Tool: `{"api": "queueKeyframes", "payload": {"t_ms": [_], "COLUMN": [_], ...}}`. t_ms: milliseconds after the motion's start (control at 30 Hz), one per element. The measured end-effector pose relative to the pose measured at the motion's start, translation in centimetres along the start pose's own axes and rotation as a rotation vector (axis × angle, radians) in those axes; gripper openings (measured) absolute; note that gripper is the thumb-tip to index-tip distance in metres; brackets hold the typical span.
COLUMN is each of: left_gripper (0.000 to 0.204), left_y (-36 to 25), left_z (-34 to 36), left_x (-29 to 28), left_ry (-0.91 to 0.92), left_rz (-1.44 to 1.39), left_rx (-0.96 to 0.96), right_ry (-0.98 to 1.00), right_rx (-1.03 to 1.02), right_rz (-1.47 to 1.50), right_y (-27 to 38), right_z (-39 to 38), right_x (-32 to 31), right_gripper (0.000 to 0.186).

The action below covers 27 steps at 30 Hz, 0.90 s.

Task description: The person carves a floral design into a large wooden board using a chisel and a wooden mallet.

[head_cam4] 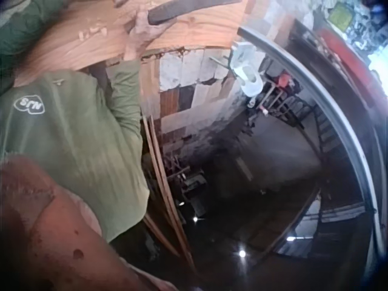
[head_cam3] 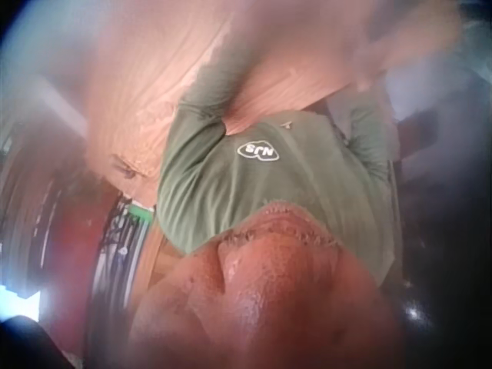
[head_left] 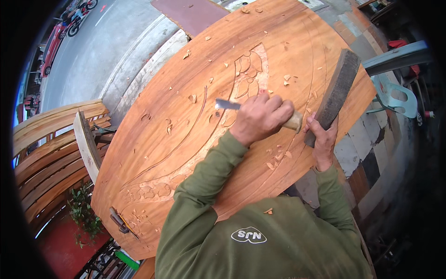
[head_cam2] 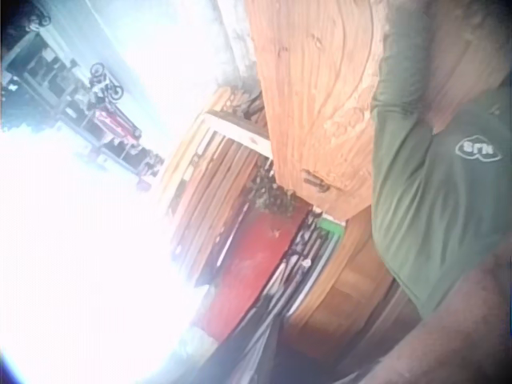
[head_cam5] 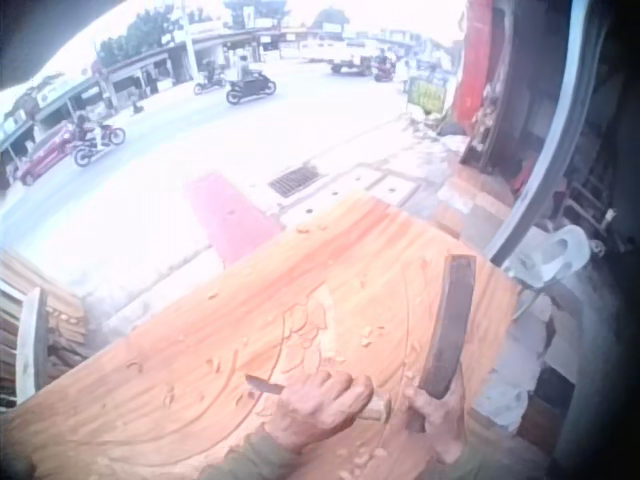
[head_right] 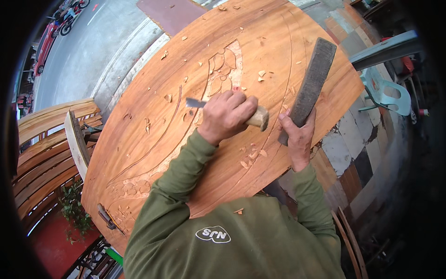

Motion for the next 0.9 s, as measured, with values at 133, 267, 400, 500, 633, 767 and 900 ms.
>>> {"api": "queueKeyframes", "payload": {"t_ms": [133, 267, 400, 500, 633, 767, 900], "left_gripper": [0.029, 0.053, 0.05, 0.05, 0.046, 0.053, 0.057], "left_y": [3.0, 7.1, 8.0, 7.9, 7.2, 6.9, 6.9], "left_z": [-5.3, -11.2, -16.5, -19.9, -19.4, -19.3, -19.5], "left_x": [-6.6, -15.3, -21.4, -22.4, -20.8, -21.7, -22.2], "left_ry": [0.169, 0.103, 0.084, 0.037, 0.031, 0.083, 0.01], "left_rz": [0.199, 0.546, 0.81, 0.92, 0.93, 1.01, 1.063], "left_rx": [-0.326, -0.673, -0.809, -0.755, -0.749, -0.805, -0.798], "right_ry": [0.048, 0.049, 0.071, 0.091, 0.096, 0.139, 0.172], "right_rx": [-0.003, -0.01, -0.019, -0.017, -0.052, -0.042, -0.043], "right_rz": [0.103, 0.16, 0.177, 0.211, 0.185, 0.215, 0.223], "right_y": [-1.5, -2.1, -2.0, -2.1, -1.5, -2.1, -2.5], "right_z": [2.4, 2.5, 2.5, 2.5, 3.0, 2.7, 2.7], "right_x": [-0.4, -0.9, -0.7, -0.6, -1.2, -0.7, -0.8], "right_gripper": [0.045, 0.046, 0.046, 0.047, 0.047, 0.049, 0.054]}}
Point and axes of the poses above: each hand's wrist, its own z-axis towards the middle knuckle, its own x-axis out of the palm, y = z × x, the point moved 5 cm from there along z, towards the middle knuckle, and after that the axes turned 14 degrees about -y, right-handed, at the moved point
